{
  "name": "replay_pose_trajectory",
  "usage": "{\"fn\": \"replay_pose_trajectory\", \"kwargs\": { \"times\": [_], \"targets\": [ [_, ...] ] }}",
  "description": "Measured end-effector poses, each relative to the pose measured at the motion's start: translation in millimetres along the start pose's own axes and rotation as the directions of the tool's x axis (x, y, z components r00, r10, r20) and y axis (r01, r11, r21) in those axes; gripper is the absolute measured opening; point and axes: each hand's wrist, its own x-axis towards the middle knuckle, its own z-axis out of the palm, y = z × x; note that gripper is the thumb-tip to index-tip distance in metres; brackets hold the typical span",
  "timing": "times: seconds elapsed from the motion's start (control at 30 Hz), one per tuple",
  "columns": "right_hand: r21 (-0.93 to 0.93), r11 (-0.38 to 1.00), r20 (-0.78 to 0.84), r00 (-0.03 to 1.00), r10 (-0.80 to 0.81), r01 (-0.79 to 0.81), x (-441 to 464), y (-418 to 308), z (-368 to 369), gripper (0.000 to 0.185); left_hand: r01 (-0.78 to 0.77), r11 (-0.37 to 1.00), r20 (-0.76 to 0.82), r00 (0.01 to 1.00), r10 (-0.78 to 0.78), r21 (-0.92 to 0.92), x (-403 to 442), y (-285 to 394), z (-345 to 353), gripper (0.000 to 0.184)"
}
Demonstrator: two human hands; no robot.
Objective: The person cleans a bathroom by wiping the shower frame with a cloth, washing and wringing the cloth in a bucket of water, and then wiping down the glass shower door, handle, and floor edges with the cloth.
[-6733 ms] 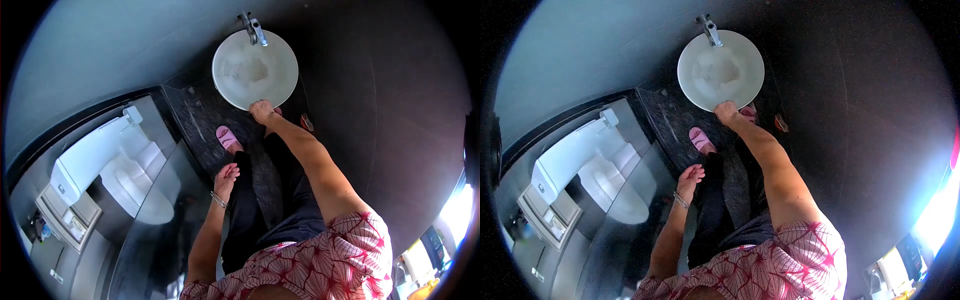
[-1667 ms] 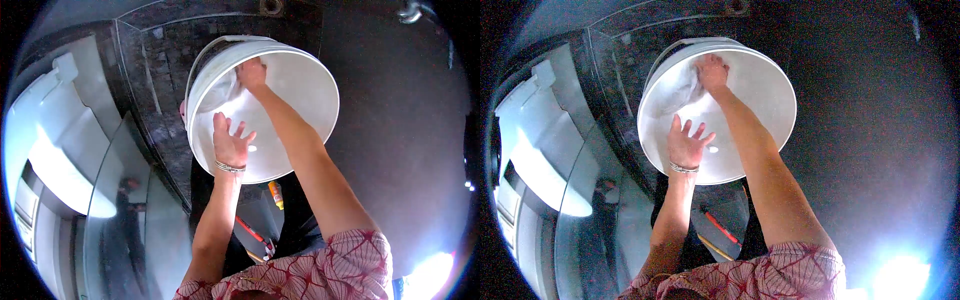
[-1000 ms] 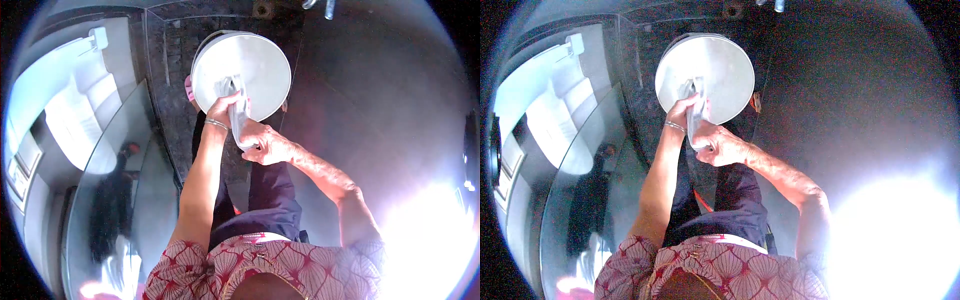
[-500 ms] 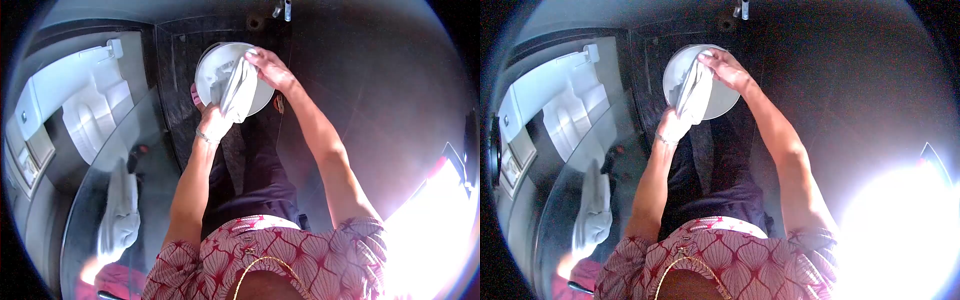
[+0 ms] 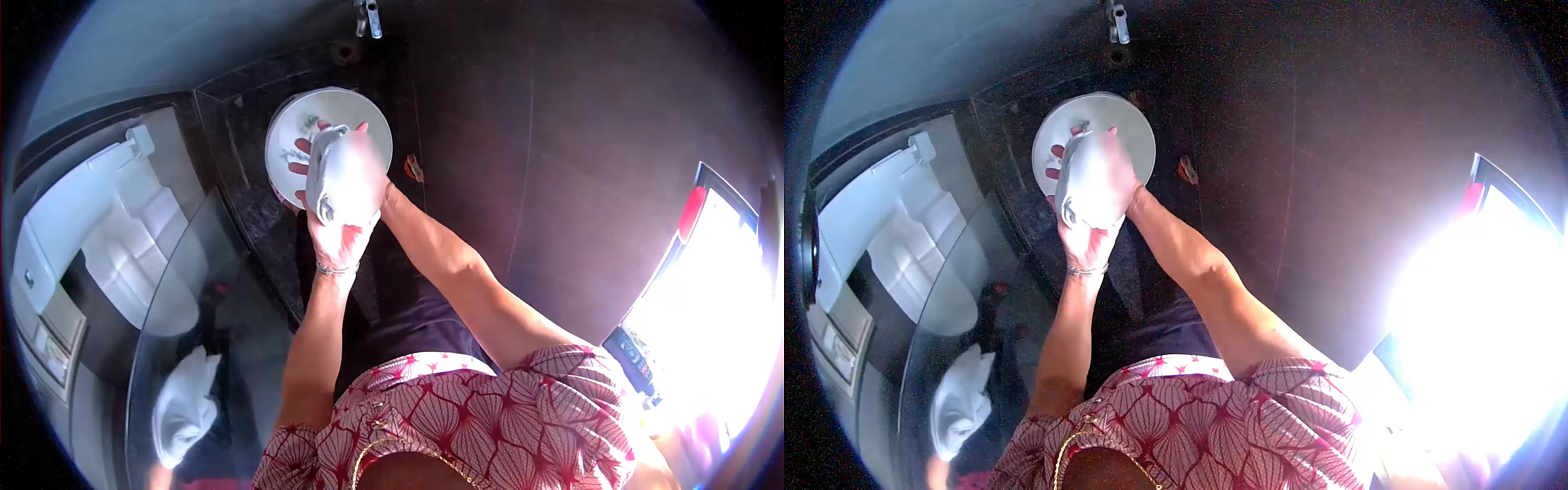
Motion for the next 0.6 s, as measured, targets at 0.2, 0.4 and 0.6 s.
{"fn": "replay_pose_trajectory", "kwargs": {
  "times": [0.2,0.4,0.6],
  "targets": [
    [-0.102,0.987,0.061,0.990,0.129,-0.123,13,-12,-12,0.047,0.203,0.976,0.020,0.979,-0.202,-0.072,0,-1,17,0.090],
    [-0.417,0.886,-0.124,0.978,0.166,-0.203,30,-27,2,0.030,0.202,0.931,-0.063,0.979,-0.192,0.305,8,10,12,0.067],
    [-0.518,0.794,-0.355,0.925,0.138,-0.317,50,-30,-7,0.024,0.164,0.843,-0.181,0.980,-0.080,0.512,15,23,4,0.056]
  ]
}}
